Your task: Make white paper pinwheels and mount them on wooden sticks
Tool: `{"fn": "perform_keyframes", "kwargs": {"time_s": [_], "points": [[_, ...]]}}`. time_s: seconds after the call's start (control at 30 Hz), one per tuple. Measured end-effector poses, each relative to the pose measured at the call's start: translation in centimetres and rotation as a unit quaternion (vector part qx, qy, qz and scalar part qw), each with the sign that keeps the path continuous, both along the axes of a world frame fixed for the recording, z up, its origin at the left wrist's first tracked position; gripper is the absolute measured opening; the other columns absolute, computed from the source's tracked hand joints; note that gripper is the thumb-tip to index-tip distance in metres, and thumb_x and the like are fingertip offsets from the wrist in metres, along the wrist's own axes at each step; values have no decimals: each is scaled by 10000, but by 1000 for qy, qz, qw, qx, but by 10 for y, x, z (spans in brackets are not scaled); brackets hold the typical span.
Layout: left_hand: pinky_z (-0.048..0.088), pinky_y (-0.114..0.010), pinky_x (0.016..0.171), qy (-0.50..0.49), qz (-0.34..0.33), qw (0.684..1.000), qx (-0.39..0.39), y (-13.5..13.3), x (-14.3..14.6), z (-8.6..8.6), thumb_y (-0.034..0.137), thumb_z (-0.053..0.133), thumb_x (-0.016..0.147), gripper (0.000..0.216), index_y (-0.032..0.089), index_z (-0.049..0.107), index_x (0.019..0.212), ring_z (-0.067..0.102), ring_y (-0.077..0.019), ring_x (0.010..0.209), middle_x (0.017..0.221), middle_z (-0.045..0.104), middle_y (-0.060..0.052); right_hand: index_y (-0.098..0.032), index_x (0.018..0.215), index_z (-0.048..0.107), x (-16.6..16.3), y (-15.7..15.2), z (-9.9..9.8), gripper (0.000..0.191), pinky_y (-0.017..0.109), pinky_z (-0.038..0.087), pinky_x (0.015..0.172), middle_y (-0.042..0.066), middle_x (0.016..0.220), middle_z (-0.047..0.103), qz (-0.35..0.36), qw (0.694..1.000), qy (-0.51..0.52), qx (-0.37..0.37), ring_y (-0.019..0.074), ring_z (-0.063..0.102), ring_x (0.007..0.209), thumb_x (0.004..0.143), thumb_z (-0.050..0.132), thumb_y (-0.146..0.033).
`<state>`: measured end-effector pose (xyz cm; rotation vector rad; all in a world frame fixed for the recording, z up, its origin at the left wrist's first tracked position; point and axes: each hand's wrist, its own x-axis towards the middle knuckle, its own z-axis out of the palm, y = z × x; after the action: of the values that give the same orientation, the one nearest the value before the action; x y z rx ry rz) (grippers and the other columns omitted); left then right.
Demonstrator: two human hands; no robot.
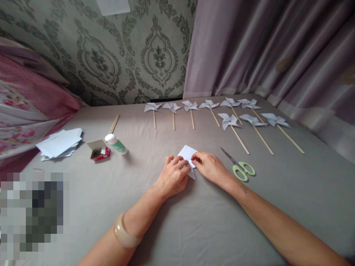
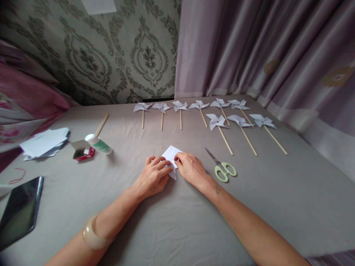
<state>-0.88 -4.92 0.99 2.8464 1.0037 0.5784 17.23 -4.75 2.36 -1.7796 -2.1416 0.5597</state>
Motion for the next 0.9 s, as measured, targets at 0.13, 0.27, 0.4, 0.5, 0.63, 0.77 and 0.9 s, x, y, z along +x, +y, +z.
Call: {"fn": "perform_keyframes", "kwargs": {"time_s": [0.13, 0.27, 0.4, 0.5, 0.63, 0.77, 0.9], "points": [[340, -434, 912, -1, 0, 1000, -9, 0, 0, 0, 123, 505, 829, 215, 203, 670, 941, 554, -236, 1049, 1053, 694, -66, -209, 990, 693, 0, 1, 1, 210, 269, 424, 752, 63, 979, 725, 10, 1000, -3, -4, 193, 652, 889, 896, 505, -214], [339, -434, 909, -4, -3, 1000, -12, 1, -1, -1, 123, 507, 824, 220, 203, 670, 948, 560, -238, 1044, 1064, 697, -63, -209, 1012, 701, -1, 1, 4, 230, 272, 426, 748, 67, 998, 726, 12, 1000, -16, -10, 200, 657, 902, 902, 499, -222], [339, -433, 910, -7, -2, 1000, -12, 1, 0, -1, 125, 509, 826, 212, 205, 671, 938, 562, -238, 1043, 1060, 701, -61, -223, 1020, 706, -1, 0, 6, 240, 264, 429, 726, 68, 1004, 728, 7, 999, -28, -13, 197, 662, 897, 907, 494, -238], [337, -431, 913, -6, -2, 1000, -14, 1, 0, -1, 126, 511, 826, 211, 207, 670, 941, 561, -237, 1046, 1059, 701, -61, -238, 1016, 710, -1, 0, 7, 244, 262, 431, 718, 63, 1004, 729, 11, 999, -34, -16, 197, 662, 901, 908, 492, -247], [336, -433, 907, -6, -2, 1000, -18, 1, 0, -1, 128, 505, 827, 216, 209, 670, 940, 559, -238, 1047, 1058, 701, -57, -245, 1022, 713, -1, 1, 7, 253, 271, 435, 729, 60, 1021, 727, 17, 999, -40, -17, 208, 661, 921, 914, 484, -252], [337, -437, 906, -9, -1, 1000, -18, 1, 0, -2, 125, 501, 826, 220, 216, 669, 936, 556, -240, 1049, 1069, 698, -61, -246, 1029, 715, 0, 1, 7, 255, 266, 437, 742, 64, 1028, 725, 23, 999, -44, -17, 201, 659, 926, 915, 488, -247], [335, -434, 914, -12, -2, 1000, -13, 1, -1, -2, 128, 506, 825, 211, 212, 668, 932, 555, -237, 1049, 1072, 698, -54, -248, 1020, 721, -1, 0, 10, 252, 264, 437, 746, 60, 1027, 726, 23, 998, -47, -19, 202, 657, 938, 913, 493, -245]]}}
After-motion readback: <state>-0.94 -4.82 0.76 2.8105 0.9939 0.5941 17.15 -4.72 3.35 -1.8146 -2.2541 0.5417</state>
